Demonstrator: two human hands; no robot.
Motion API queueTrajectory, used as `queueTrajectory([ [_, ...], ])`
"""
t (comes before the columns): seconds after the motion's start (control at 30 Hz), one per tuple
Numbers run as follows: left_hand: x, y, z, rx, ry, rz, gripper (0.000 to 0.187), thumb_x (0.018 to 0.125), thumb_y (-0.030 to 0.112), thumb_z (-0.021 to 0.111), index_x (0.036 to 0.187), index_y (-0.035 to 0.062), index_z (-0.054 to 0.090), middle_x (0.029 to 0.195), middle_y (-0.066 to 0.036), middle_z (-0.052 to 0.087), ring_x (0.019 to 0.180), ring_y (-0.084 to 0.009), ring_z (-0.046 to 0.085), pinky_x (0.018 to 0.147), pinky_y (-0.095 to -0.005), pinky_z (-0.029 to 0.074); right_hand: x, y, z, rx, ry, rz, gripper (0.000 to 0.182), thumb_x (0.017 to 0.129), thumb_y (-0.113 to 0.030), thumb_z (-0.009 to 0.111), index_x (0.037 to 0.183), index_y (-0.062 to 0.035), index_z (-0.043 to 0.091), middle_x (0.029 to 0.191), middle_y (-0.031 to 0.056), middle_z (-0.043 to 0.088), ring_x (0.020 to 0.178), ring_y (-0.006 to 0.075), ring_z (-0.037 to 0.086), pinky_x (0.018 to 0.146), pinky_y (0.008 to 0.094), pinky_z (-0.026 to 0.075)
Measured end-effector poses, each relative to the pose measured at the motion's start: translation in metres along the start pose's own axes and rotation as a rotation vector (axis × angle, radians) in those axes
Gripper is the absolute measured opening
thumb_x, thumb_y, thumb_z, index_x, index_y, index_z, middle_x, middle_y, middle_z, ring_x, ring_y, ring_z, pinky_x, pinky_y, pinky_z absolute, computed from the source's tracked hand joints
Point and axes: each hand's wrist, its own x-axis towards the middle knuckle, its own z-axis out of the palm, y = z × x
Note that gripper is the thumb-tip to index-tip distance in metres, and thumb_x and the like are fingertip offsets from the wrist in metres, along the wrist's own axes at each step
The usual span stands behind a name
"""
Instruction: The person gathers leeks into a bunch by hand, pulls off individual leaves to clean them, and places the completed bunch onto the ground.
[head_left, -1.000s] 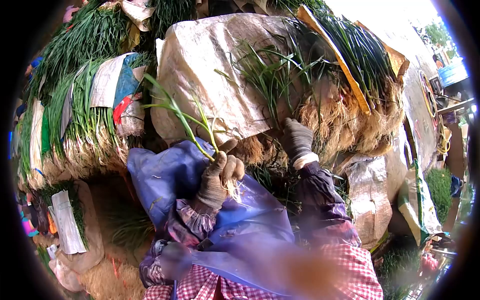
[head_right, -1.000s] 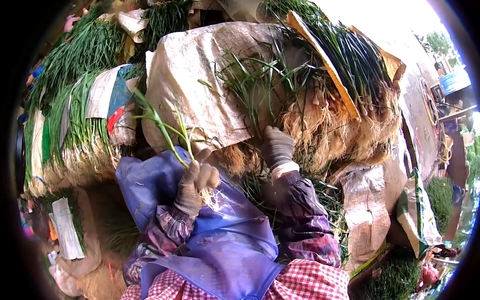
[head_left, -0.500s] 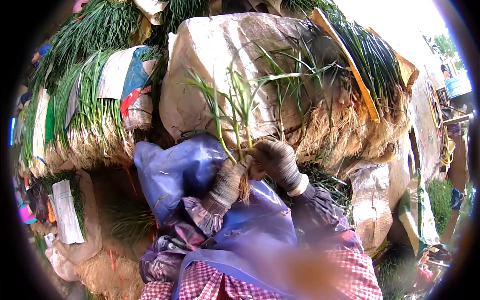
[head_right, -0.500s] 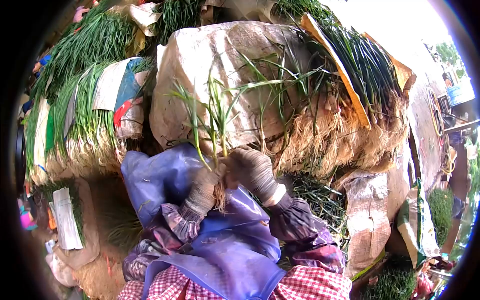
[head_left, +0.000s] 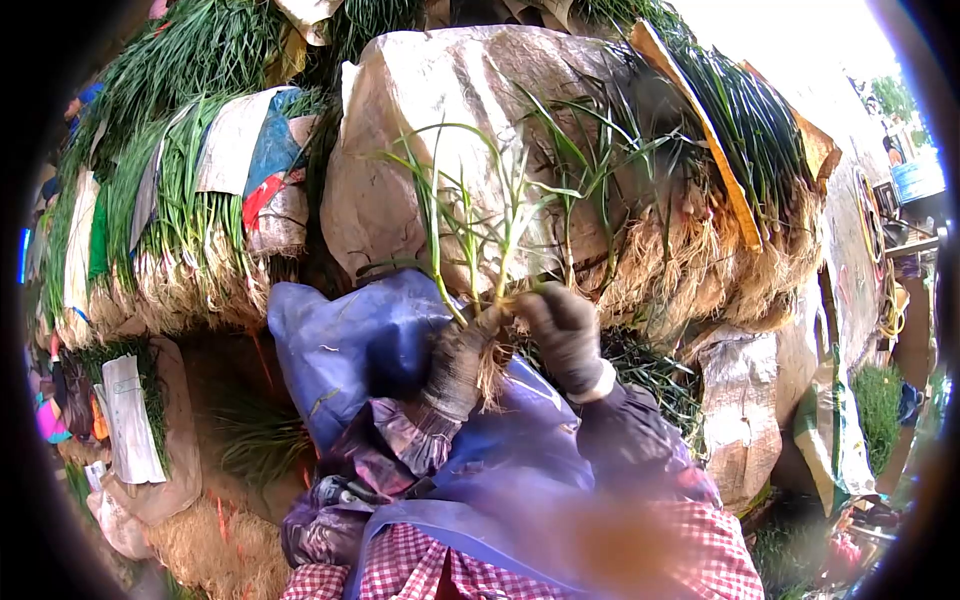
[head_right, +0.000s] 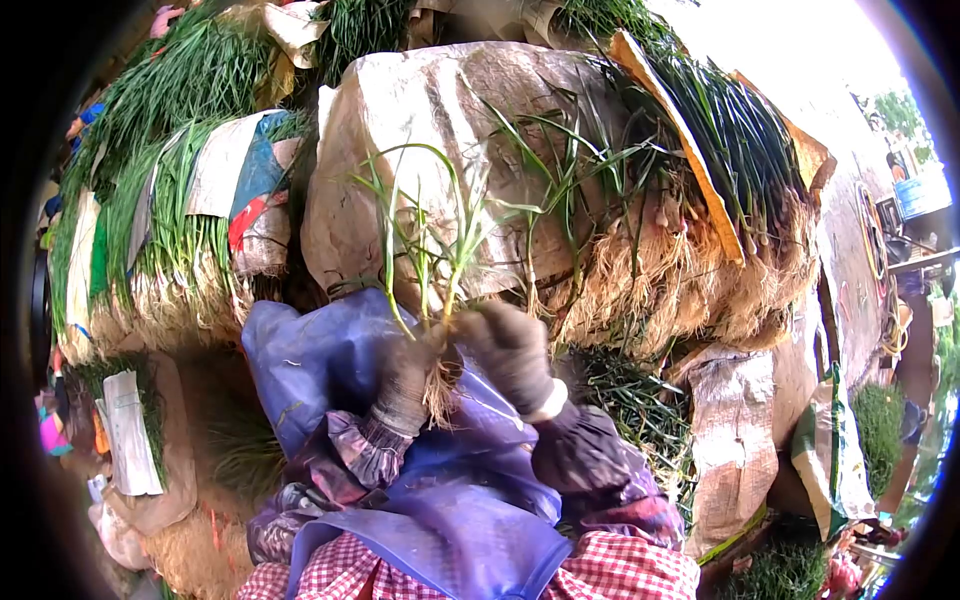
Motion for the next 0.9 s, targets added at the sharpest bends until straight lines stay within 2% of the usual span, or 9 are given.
queueTrajectory([
  [0.07,0.003,-0.010,-0.018,0.109,-0.165,-0.089,0.022,0.094,0.025,0.058,0.100,0.0042,0.061,0.070,0.000,0.055,0.060,-0.0088,0.052,0.055,-0.0209,0.044,-0.006,-0.006,-0.031,0.214,0.179,0.496,0.011,0.090,-0.013,0.063,0.090,-0.0026,0.066,0.070,-0.0008,0.062,0.056,0.0053,0.049,0.048,0.0232,0.039],
  [0.2,0.013,-0.023,-0.028,-0.088,-0.192,-0.112,0.025,0.094,0.027,0.057,0.100,0.0026,0.060,0.067,-0.002,0.054,0.058,-0.0108,0.051,0.054,-0.0239,0.043,-0.012,0.005,-0.057,0.228,0.275,0.579,0.018,0.090,-0.021,0.064,0.088,-0.0028,0.065,0.067,-0.0006,0.060,0.052,0.0059,0.054,0.042,0.0194,0.038],
  [0.27,0.011,-0.019,-0.030,-0.151,-0.247,-0.117,0.026,0.094,0.028,0.057,0.099,0.0022,0.059,0.067,-0.003,0.054,0.058,-0.0129,0.050,0.054,-0.0256,0.042,-0.006,0.008,-0.074,-0.567,-0.704,0.410,0.027,0.088,-0.024,0.068,0.098,0.0001,0.064,0.073,0.0043,0.065,0.065,0.0126,0.063,0.058,0.0243,0.051],
  [0.33,0.013,-0.018,-0.029,-0.345,-0.378,-0.118,0.028,0.093,0.029,0.057,0.099,0.0021,0.059,0.066,-0.005,0.053,0.058,-0.0155,0.050,0.054,-0.0272,0.042,-0.007,-0.005,-0.063,-0.859,-0.573,0.278,0.031,0.084,-0.019,0.072,0.107,-0.0001,0.063,0.081,0.0054,0.068,0.075,0.0125,0.064,0.070,0.0246,0.052],
  [0.4,0.019,-0.021,-0.038,-0.411,-0.512,-0.139,0.026,0.094,0.030,0.054,0.096,0.0040,0.058,0.060,-0.006,0.048,0.055,-0.0180,0.045,0.052,-0.0287,0.039,0.001,0.012,-0.041,0.098,-0.132,0.313,0.043,0.078,-0.004,0.074,0.118,-0.0016,0.059,0.098,0.0068,0.069,0.088,0.0124,0.063,0.080,0.0262,0.052],
  [0.6,0.015,-0.008,-0.041,-0.477,-0.586,-0.222,0.026,0.097,0.030,0.048,0.092,0.0050,0.054,0.056,-0.005,0.046,0.052,-0.0170,0.043,0.049,-0.0287,0.037,0.041,0.021,0.024,0.223,-0.032,0.037,0.044,0.081,0.002,0.064,0.124,-0.0016,0.054,0.103,0.0085,0.066,0.087,0.0142,0.063,0.076,0.0292,0.053],
  [0.67,0.019,-0.011,-0.044,-0.519,-0.596,-0.203,0.027,0.096,0.031,0.049,0.095,0.0047,0.054,0.056,-0.004,0.046,0.052,-0.0165,0.043,0.048,-0.0278,0.036,0.043,0.006,0.009,-0.728,-0.308,-0.198,0.036,0.078,-0.009,0.068,0.113,-0.0050,0.058,0.089,0.0068,0.065,0.078,0.0195,0.064,0.069,0.0345,0.051],
  [0.73,0.016,-0.010,-0.043,-0.502,-0.519,-0.207,0.029,0.095,0.033,0.052,0.097,0.0046,0.055,0.057,-0.002,0.045,0.051,-0.0151,0.041,0.047,-0.0260,0.034,0.028,0.001,0.006,-0.977,-0.376,-0.449,0.013,0.081,-0.020,0.061,0.091,-0.0124,0.062,0.070,0.0033,0.059,0.062,0.0228,0.060,0.061,0.0370,0.047],
  [0.9,0.019,-0.011,-0.039,-0.442,-0.501,-0.143,0.029,0.094,0.035,0.054,0.097,0.0060,0.055,0.056,0.001,0.039,0.050,-0.0121,0.037,0.047,-0.0259,0.031,-0.020,0.011,-0.065,-1.148,-0.713,-0.017,0.015,0.081,-0.026,0.062,0.090,-0.0152,0.063,0.063,0.0086,0.057,0.057,0.0287,0.058,0.052,0.0421,0.044],
])
